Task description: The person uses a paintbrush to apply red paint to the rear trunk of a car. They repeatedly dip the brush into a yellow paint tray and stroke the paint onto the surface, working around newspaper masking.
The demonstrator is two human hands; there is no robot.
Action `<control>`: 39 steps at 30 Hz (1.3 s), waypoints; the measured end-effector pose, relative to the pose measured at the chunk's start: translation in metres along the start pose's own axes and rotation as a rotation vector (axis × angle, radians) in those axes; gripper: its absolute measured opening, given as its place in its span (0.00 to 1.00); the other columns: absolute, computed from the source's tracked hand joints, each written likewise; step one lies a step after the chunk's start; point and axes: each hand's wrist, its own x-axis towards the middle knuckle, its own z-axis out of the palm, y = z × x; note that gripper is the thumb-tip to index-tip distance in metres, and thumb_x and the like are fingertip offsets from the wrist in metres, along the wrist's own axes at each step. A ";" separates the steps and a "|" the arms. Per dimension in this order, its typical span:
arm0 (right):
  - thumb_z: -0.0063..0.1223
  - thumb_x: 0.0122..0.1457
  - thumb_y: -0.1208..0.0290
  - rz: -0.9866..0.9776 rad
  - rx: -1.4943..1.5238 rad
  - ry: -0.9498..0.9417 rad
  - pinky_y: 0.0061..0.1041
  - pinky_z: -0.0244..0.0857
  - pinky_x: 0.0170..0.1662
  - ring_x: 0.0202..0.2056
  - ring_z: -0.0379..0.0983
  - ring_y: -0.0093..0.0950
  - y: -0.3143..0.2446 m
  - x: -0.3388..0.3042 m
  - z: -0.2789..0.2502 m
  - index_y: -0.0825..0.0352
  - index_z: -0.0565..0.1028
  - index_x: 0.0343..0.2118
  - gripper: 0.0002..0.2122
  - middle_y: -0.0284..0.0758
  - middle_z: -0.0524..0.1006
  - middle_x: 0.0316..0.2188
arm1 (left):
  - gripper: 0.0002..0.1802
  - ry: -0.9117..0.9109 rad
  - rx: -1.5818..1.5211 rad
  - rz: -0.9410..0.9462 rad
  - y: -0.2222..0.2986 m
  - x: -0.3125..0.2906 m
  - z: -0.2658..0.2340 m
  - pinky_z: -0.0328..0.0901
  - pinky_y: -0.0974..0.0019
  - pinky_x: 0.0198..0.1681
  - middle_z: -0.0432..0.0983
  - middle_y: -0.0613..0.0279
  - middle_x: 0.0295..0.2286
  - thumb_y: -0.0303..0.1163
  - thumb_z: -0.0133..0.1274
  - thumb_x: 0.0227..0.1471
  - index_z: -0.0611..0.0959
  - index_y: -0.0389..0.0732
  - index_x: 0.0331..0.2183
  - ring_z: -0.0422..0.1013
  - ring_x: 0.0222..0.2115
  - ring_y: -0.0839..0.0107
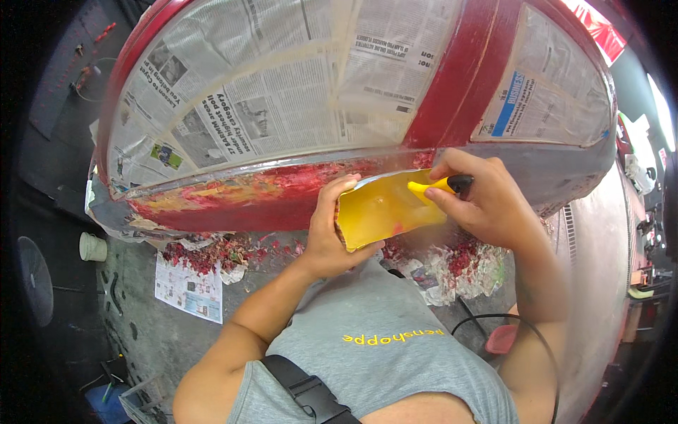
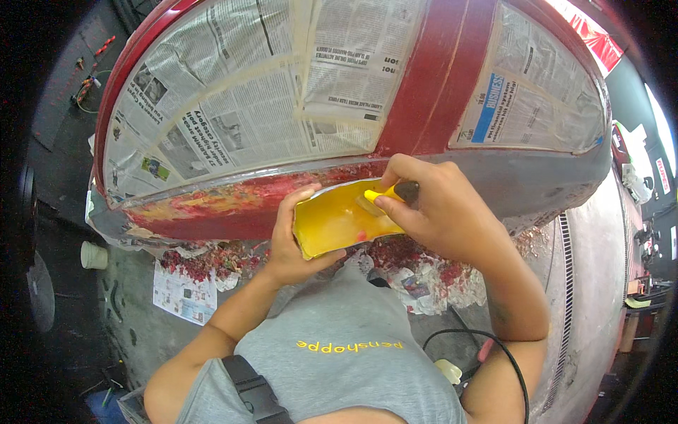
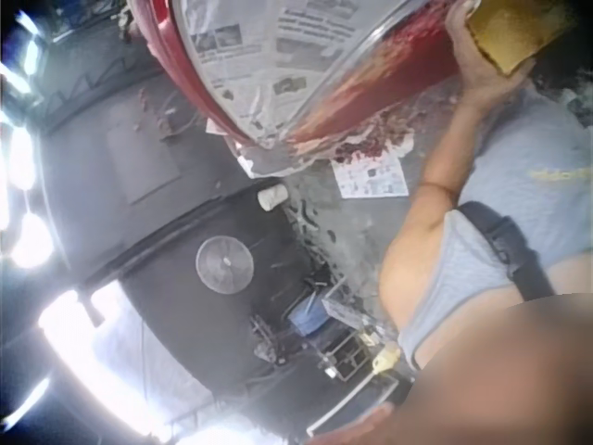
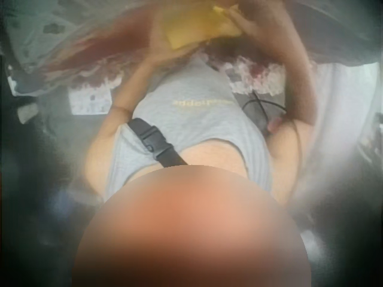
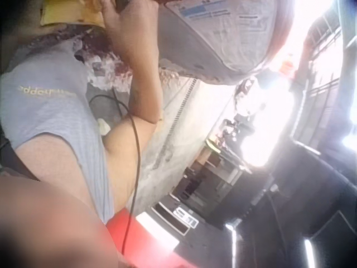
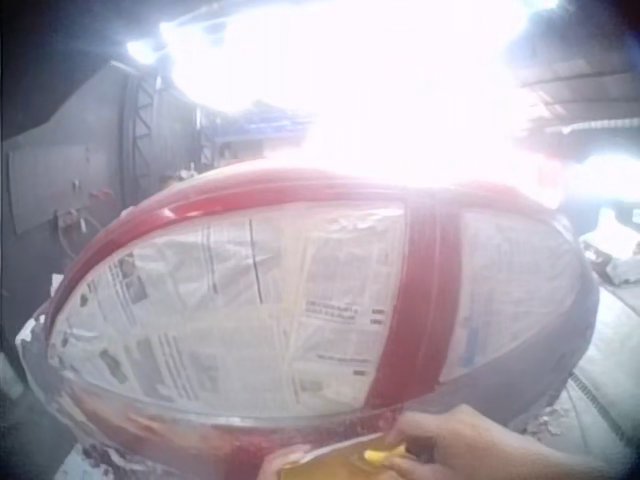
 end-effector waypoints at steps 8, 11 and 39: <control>0.62 0.73 0.68 0.416 0.912 0.157 0.26 0.77 0.34 0.33 0.84 0.29 0.086 -0.044 0.023 0.67 0.78 0.45 0.08 0.41 0.86 0.37 | 0.62 -0.051 0.104 0.065 -0.008 0.001 0.007 0.61 0.53 0.72 0.65 0.47 0.67 0.29 0.83 0.38 0.64 0.41 0.69 0.65 0.69 0.56; 0.59 0.75 0.68 0.345 1.348 0.309 0.26 0.79 0.34 0.37 0.85 0.31 0.110 -0.072 0.041 0.67 0.75 0.50 0.09 0.43 0.86 0.39 | 0.62 -0.025 0.003 -0.020 -0.008 0.004 0.014 0.62 0.53 0.71 0.65 0.49 0.67 0.28 0.83 0.39 0.64 0.41 0.69 0.66 0.68 0.57; 0.58 0.76 0.55 0.186 1.050 0.901 0.25 0.79 0.33 0.35 0.86 0.31 0.164 -0.018 0.089 0.70 0.77 0.53 0.19 0.39 0.83 0.38 | 0.61 0.245 -0.050 -0.242 0.006 -0.040 -0.011 0.66 0.54 0.69 0.68 0.51 0.66 0.24 0.81 0.36 0.65 0.39 0.69 0.69 0.65 0.60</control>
